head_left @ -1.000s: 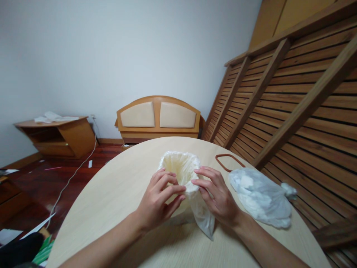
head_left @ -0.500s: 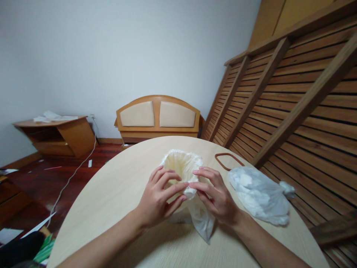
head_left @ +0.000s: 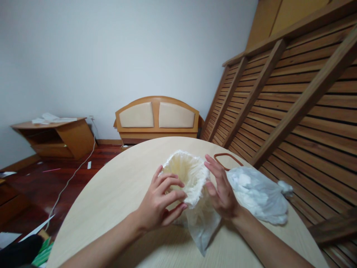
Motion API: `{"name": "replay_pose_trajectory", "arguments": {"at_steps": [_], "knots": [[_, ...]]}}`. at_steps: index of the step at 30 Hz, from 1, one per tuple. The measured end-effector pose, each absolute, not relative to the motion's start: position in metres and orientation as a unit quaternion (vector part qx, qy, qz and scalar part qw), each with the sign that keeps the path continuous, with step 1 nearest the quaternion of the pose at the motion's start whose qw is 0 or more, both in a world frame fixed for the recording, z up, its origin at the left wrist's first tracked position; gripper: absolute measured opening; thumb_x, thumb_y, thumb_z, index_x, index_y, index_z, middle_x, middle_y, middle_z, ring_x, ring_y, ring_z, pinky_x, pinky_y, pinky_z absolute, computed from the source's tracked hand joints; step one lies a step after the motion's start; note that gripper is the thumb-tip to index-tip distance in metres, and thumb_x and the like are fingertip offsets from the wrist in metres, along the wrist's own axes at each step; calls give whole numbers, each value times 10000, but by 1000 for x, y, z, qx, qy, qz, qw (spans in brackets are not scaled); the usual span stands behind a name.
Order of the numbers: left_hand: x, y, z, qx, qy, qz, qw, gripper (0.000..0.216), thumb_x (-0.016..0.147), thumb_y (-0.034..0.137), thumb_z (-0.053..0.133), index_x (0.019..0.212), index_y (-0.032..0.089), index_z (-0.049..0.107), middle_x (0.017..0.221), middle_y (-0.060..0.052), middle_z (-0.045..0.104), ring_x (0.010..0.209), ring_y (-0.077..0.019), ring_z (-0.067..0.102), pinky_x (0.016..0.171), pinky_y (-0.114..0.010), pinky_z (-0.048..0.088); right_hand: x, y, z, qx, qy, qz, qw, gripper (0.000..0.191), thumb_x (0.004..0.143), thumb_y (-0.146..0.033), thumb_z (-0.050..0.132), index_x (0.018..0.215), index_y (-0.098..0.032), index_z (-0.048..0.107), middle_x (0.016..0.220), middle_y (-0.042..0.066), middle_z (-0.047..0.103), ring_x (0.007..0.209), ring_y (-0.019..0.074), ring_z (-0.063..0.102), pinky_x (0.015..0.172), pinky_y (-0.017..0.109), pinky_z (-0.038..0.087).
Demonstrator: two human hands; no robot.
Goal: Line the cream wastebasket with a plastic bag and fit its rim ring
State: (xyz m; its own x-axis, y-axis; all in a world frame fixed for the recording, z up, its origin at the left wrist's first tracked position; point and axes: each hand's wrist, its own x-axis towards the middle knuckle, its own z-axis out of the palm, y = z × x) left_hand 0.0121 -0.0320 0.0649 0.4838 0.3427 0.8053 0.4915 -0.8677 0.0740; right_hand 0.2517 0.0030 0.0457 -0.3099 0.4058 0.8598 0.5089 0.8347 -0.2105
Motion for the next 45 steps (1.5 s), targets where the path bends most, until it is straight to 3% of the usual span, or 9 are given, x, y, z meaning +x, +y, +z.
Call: {"name": "replay_pose_trajectory", "arguments": {"at_steps": [7,11,16,21,24,30,33,37,45], "knots": [[11,-32,64,-866,-205,-446,91,136,819,209,643,946,250,668,988,-18,710,1082,-213,612,1212,-521,208,263,21,28,-247,-820,35,516,612,956,-151,417,1539,-271,276,1615,94,322,1487,264,310,1178,519,360],[10,-31,61,-866,-202,-451,75,155,802,210,630,946,257,661,983,-15,710,1078,-221,613,1212,-547,196,267,24,22,-241,-822,50,513,659,938,-169,466,1547,-260,231,1576,132,372,1423,276,415,1141,518,411],[3,-26,61,-866,-223,-447,40,156,766,193,608,914,232,638,1049,-45,689,1150,-251,573,1210,-567,185,265,21,30,-244,-829,-3,503,524,878,-218,594,1376,-281,445,1378,124,520,1298,286,522,1031,474,511],[-3,-20,61,-854,-269,-446,19,383,811,267,521,1182,222,605,1243,-102,623,1269,-302,494,1189,-598,191,256,14,39,-291,-821,-26,490,308,871,-210,647,1156,-259,539,1496,143,428,1349,302,484,1026,482,508],[1,-23,62,-837,-309,-450,37,468,875,275,533,1339,224,511,1320,-118,595,1297,-303,477,1170,-589,233,247,8,39,-304,-818,-23,488,259,894,-214,628,1138,-251,549,1473,146,468,1327,291,509,1012,480,517],[15,-28,60,-809,-324,-477,110,250,912,188,626,1155,222,584,1075,-65,713,1114,-241,596,1085,-492,369,234,-6,46,-307,-816,-58,487,374,888,-296,661,1246,-238,570,1470,144,480,1397,333,416,1095,587,426],[16,-23,57,-804,-315,-490,120,217,915,145,627,1115,223,596,970,-35,729,1047,-219,619,1052,-463,411,232,-10,51,-313,-810,-66,492,285,919,-279,632,1204,-261,618,1434,115,521,1374,318,443,1083,577,442],[15,-20,57,-813,-303,-484,111,232,906,89,595,1095,223,608,941,-34,713,1032,-213,614,1034,-452,441,232,-8,55,-320,-801,-82,499,142,923,-206,608,1056,-243,641,1319,105,599,1305,298,506,1043,543,485],[14,-30,62,-814,-299,-495,52,196,859,195,680,1046,192,619,939,-57,700,1017,-242,617,1021,-492,436,227,-16,59,-296,-812,-97,494,171,853,-199,701,974,-237,587,1195,100,648,1263,306,532,1012,534,502]]}}
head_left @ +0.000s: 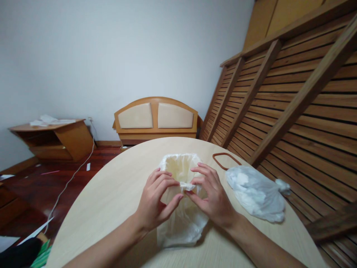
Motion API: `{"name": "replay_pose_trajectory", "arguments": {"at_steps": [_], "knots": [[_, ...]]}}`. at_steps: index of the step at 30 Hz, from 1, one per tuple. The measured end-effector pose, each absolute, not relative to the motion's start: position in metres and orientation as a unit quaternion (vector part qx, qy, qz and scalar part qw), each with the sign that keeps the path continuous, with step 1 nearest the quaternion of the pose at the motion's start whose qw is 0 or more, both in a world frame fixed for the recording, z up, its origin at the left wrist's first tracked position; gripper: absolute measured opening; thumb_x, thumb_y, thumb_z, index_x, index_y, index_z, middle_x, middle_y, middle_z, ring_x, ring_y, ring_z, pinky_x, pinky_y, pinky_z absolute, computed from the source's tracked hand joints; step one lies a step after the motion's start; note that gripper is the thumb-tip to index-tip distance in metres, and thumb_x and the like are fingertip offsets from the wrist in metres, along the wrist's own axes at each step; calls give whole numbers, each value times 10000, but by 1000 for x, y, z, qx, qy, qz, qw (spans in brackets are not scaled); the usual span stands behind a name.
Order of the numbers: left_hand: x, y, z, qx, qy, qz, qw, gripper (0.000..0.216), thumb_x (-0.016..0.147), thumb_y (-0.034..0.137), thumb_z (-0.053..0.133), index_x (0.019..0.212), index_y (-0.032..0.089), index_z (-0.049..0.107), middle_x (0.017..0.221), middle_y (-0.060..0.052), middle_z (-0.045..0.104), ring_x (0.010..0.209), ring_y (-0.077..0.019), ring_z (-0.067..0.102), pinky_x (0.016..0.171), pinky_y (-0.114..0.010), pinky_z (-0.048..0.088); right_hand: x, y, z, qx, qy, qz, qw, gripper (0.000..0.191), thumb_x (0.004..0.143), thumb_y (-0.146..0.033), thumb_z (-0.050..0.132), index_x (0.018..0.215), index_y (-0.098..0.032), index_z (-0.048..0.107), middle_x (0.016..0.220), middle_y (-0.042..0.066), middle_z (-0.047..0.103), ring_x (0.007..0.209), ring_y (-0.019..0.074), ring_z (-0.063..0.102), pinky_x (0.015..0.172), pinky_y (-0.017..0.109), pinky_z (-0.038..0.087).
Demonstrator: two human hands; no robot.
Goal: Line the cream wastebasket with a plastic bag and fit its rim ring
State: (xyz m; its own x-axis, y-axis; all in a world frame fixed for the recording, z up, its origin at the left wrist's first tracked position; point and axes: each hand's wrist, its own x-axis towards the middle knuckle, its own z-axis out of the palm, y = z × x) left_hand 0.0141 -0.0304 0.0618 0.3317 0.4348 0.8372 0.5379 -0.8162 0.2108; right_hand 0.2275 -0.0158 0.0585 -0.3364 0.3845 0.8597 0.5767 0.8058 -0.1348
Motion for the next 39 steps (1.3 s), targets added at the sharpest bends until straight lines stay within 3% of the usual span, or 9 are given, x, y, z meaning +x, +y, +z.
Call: {"name": "replay_pose_trajectory", "arguments": {"at_steps": [4,10,19,31,39], "knots": [[18,-29,63,-811,-286,-506,63,153,892,129,651,1019,215,652,875,-34,685,932,-204,612,921,-412,499,225,-20,61,-296,-822,-94,478,187,844,-218,720,964,-245,580,1217,95,649,1272,308,529,1015,539,498],[17,-26,62,-811,-271,-516,47,203,888,72,616,1044,198,647,896,-57,673,943,-199,599,836,-350,543,229,-16,61,-290,-823,-82,482,86,878,-173,610,928,-240,593,1173,88,660,1251,295,543,997,520,506],[12,-23,63,-818,-280,-498,74,217,898,139,649,1106,202,652,973,-68,664,956,-204,584,846,-362,531,229,-16,60,-275,-828,-79,481,169,917,-217,616,1083,-246,625,1189,85,649,1246,283,541,1024,521,497],[8,-16,60,-809,-260,-518,100,141,909,133,651,1028,209,653,908,-42,679,888,-174,611,795,-319,551,231,-14,57,-285,-828,-71,477,64,935,-214,592,984,-241,623,1169,79,674,1236,281,566,1004,516,515],[7,-16,61,-804,-261,-524,108,143,892,118,648,1011,197,635,909,-50,675,899,-181,615,821,-332,552,231,-14,58,-251,-835,-96,480,250,909,-152,615,1137,-256,603,1164,70,661,1215,265,569,1037,517,498]]}}
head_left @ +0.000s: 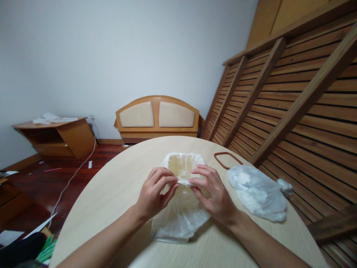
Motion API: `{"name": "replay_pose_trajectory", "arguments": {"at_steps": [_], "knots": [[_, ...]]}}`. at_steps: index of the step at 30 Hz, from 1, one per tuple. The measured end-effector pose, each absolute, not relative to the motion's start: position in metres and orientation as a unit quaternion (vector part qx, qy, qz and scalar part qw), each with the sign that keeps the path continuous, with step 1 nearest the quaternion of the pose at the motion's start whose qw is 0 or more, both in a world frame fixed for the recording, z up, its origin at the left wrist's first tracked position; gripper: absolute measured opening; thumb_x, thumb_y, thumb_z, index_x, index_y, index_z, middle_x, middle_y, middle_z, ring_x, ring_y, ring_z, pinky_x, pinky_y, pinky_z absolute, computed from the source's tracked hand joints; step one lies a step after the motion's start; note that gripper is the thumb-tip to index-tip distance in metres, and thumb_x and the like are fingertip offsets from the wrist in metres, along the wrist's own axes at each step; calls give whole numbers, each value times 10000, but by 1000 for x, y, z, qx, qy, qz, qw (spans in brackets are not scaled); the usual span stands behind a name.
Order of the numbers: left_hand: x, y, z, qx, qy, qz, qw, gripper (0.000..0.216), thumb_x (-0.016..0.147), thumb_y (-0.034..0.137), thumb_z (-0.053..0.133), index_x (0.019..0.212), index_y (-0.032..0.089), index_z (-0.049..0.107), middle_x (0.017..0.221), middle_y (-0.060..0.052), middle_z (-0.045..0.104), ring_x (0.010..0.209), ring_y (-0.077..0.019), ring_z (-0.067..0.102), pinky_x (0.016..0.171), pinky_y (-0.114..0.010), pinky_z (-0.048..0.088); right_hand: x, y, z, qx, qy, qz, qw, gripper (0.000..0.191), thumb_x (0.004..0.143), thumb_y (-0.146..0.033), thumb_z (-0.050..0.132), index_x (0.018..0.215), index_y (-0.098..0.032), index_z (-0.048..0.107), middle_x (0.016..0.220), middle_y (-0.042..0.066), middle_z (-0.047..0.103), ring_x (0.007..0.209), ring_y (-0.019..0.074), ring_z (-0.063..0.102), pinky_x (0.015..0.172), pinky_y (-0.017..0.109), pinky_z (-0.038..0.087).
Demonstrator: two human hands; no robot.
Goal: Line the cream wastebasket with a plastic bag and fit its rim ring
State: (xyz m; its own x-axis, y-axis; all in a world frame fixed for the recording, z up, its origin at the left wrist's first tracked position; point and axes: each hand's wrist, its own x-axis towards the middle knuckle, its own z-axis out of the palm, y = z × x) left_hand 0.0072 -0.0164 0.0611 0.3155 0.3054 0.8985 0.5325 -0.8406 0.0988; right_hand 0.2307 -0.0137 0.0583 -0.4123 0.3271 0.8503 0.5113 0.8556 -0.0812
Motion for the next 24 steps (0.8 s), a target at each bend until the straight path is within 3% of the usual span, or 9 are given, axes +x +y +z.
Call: {"name": "replay_pose_trajectory", "arguments": {"at_steps": [6,17,24], "knots": [[12,-22,62,-812,-265,-508,109,199,899,111,641,1070,212,652,913,-46,662,890,-184,598,820,-344,557,224,-22,62,-274,-828,-87,482,239,900,-230,653,1135,-249,613,1175,83,653,1213,285,565,1049,544,482],[8,-16,61,-816,-249,-511,103,158,889,79,661,998,188,631,887,-30,654,851,-159,581,849,-340,551,220,-21,58,-294,-824,-103,473,200,917,-146,618,1097,-232,606,1149,85,665,1180,270,579,1018,527,496],[7,-15,58,-824,-259,-498,80,275,891,89,640,1148,184,619,948,-61,628,917,-186,563,862,-359,534,227,-19,59,-275,-828,-81,481,290,862,-243,681,1133,-196,589,1194,121,637,1211,301,552,1020,520,485]]}}
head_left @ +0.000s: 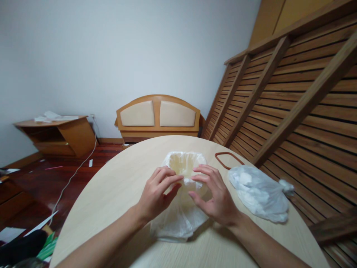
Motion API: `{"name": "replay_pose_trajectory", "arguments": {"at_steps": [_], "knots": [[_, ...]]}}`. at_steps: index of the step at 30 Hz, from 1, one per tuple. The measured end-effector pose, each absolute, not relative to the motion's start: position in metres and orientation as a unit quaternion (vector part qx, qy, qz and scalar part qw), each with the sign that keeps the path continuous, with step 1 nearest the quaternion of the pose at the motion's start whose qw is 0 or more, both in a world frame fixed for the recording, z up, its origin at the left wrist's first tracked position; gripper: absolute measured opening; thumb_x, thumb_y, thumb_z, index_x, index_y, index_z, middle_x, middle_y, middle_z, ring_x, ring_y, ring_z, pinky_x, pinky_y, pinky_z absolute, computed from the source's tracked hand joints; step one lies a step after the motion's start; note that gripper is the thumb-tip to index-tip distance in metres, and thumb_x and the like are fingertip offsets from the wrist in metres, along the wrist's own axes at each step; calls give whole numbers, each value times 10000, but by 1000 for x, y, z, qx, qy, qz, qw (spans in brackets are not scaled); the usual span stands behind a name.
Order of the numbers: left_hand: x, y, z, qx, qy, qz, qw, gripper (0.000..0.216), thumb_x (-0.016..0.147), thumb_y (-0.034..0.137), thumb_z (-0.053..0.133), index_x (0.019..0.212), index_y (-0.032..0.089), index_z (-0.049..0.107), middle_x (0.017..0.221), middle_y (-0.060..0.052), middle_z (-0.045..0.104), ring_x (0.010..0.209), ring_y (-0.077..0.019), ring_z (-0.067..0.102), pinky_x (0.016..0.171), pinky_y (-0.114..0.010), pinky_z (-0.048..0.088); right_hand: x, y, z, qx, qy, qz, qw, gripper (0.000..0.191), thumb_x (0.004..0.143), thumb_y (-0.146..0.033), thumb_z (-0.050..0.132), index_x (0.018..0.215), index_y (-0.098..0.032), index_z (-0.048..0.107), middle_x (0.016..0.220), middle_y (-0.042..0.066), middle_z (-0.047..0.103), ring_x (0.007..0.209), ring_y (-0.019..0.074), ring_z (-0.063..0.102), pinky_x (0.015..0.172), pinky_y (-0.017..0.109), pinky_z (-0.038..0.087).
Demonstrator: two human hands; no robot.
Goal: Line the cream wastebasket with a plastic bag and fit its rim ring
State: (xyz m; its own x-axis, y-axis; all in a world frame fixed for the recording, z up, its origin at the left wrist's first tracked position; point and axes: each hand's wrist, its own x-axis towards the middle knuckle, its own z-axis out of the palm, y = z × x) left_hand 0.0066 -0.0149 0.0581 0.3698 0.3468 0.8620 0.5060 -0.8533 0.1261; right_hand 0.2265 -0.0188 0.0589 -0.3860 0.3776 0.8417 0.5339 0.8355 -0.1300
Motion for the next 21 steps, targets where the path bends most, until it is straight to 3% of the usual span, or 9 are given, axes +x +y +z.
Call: {"name": "replay_pose_trajectory", "arguments": {"at_steps": [6,8,11,14,19,21], "knots": [[10,-27,59,-830,-317,-454,63,453,892,262,673,1329,226,557,1046,-79,589,1011,-239,562,1054,-575,401,230,-17,59,-248,-832,-95,488,191,874,-161,653,1051,-211,602,1137,93,656,1193,277,557,1008,486,492],[13,-30,59,-826,-336,-445,81,428,895,274,678,1311,266,576,1113,-85,574,1089,-260,552,1088,-613,349,229,-18,59,-242,-836,-102,481,186,872,-154,672,1034,-214,604,1127,87,664,1190,272,558,1004,473,497],[17,-30,58,-822,-332,-454,85,211,911,226,656,1116,272,648,1121,-68,582,1105,-244,558,1084,-566,374,229,-19,60,-226,-844,-105,475,200,873,-181,682,1059,-210,611,1122,90,668,1165,271,569,991,469,507],[16,-27,57,-818,-334,-463,64,69,919,190,625,978,227,620,1093,-71,603,1071,-229,574,1051,-509,418,232,-16,60,-219,-840,-94,487,186,903,-188,629,1089,-204,624,1122,98,659,1166,271,569,990,472,509],[13,-27,59,-819,-336,-463,40,69,904,170,600,960,210,590,1091,-75,630,1068,-228,587,1073,-494,389,238,-10,60,-207,-828,-86,514,147,902,-131,591,1030,-197,618,1080,94,665,1125,249,592,971,441,522],[13,-29,62,-819,-340,-460,39,151,889,182,617,1035,211,600,1105,-74,639,1088,-235,587,1098,-510,356,239,-9,60,-199,-830,-88,513,161,892,-117,592,1033,-192,610,1073,96,670,1121,247,598,963,433,527]]}}
